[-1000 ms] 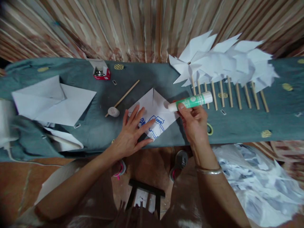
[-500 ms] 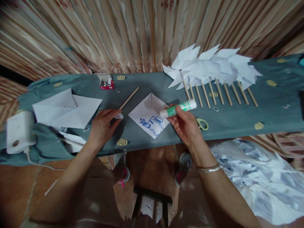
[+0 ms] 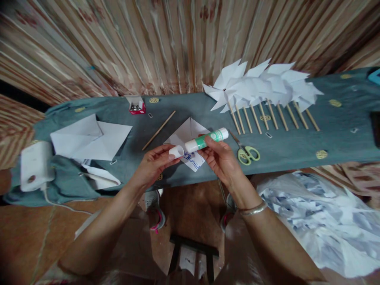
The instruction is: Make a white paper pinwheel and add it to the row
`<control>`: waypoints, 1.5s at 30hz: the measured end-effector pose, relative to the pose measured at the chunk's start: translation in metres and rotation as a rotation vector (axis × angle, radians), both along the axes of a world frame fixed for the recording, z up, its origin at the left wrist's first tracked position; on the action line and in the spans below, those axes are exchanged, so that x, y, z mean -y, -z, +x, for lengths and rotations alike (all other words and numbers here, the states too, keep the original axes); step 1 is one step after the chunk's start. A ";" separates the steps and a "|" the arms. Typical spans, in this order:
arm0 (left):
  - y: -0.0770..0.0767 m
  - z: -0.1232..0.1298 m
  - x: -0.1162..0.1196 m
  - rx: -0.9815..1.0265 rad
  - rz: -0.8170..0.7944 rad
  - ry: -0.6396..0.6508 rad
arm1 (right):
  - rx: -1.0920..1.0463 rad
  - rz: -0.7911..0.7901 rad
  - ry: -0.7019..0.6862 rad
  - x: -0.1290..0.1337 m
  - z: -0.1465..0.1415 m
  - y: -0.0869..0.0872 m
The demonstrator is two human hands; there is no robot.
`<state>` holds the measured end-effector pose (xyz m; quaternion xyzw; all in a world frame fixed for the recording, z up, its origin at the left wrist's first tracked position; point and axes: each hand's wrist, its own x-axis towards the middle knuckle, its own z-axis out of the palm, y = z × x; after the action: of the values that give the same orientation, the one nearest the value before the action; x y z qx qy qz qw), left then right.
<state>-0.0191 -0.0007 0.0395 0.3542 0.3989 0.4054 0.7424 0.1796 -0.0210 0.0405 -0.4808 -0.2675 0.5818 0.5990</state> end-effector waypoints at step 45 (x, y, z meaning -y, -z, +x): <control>0.007 -0.028 -0.017 -0.475 0.427 -0.220 | 0.105 -0.026 -0.105 -0.006 -0.052 0.006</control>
<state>-0.0473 0.0160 0.0324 0.5411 0.5025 0.4635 0.4898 0.1271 -0.0149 0.0344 -0.5037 -0.3158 0.5900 0.5463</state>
